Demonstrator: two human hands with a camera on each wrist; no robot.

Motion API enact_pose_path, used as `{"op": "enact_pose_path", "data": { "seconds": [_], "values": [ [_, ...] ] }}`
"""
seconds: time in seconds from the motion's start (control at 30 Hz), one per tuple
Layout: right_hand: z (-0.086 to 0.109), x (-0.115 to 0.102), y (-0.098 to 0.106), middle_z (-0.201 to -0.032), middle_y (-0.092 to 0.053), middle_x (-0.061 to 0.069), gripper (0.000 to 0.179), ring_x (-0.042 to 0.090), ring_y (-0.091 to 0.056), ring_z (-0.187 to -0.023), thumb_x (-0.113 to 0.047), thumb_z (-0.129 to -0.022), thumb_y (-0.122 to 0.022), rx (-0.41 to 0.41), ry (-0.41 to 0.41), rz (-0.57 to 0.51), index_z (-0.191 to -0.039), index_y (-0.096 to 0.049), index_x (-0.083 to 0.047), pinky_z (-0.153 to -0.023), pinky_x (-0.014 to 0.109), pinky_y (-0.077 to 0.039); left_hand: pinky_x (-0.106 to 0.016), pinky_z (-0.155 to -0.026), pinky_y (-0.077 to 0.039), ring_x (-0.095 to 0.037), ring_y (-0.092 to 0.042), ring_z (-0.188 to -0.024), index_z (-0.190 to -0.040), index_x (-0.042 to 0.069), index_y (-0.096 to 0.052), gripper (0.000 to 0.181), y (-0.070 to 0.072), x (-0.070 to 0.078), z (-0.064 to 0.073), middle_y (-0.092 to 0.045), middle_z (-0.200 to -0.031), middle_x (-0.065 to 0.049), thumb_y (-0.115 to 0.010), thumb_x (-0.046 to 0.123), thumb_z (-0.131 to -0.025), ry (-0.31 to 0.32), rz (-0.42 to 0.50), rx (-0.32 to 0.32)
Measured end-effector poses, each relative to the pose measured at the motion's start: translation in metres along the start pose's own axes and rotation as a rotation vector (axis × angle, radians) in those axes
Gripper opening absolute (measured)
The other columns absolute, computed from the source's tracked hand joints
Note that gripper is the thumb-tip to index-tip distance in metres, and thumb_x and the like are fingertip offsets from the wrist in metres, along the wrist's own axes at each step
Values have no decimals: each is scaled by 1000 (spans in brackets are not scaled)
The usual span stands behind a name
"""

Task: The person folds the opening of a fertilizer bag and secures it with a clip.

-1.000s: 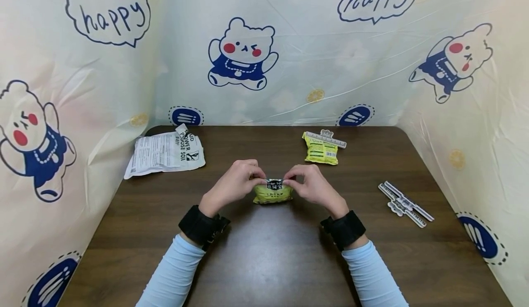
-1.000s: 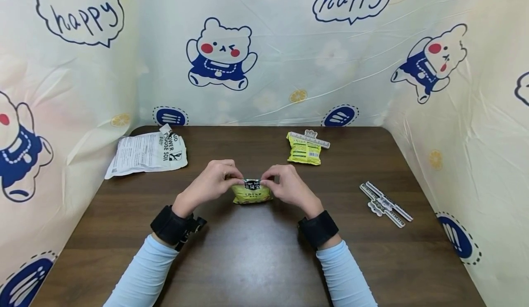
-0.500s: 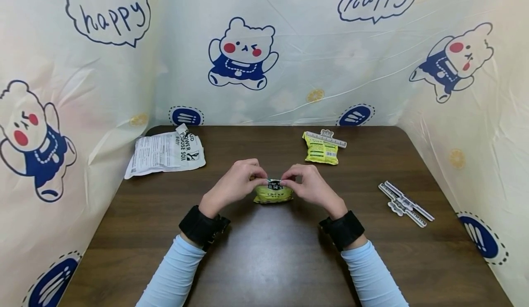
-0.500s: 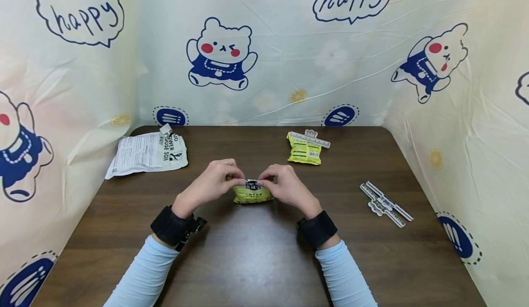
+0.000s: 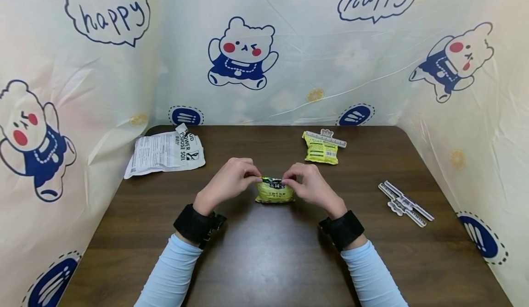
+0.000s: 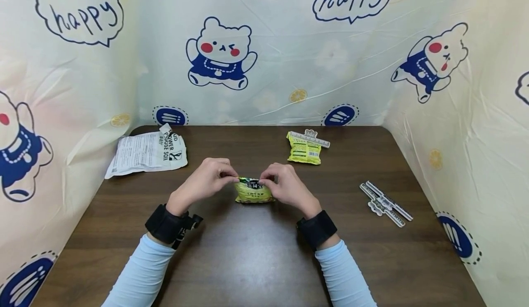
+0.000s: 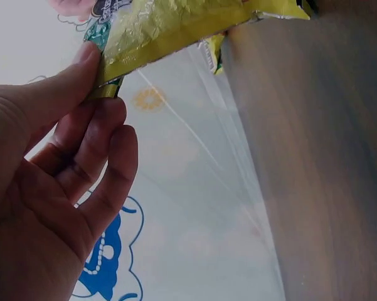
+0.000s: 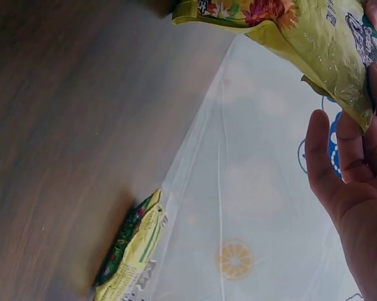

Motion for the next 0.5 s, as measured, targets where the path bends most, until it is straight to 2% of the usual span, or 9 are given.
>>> {"op": "enact_pose_path", "data": {
  "seconds": [0.23, 0.37, 0.5],
  "values": [
    [-1, -1, -2, -90, -74, 7, 5, 20, -65, -83, -4, -95, -75, -20, -1, 8, -95, -77, -9, -75, 56, -59, -33, -64, -53, -11, -58, -71, -87, 15, -81, 8, -2, 2, 0, -63, -80, 5, -80, 10, -93, -1, -11, -7],
    [-2, -2, -5, -92, -73, 6, 5, 19, -63, -85, -7, -96, -75, -33, -17, 41, -99, -77, -10, -75, 49, -58, -34, -65, -52, -11, -57, -72, -87, 16, -80, 9, -4, 4, 0, -61, -81, 6, -78, 10, -94, -7, -5, -7],
    [-3, -6, -8, -91, -73, 4, 4, 16, -63, -85, -10, -96, -76, -21, 6, 52, -99, -78, -11, -74, 43, -57, -34, -65, -51, -11, -56, -72, -88, 16, -79, 9, -6, 7, 0, -59, -82, 6, -78, 10, -95, -29, 0, -4]
  ]
}}
Point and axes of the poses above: each hand's wrist, its own z-axis away from the middle knuckle, its own y-axis out of the back of the hand, x = y × z, the point moved 10 cm from there along -z, towards the middle knuckle
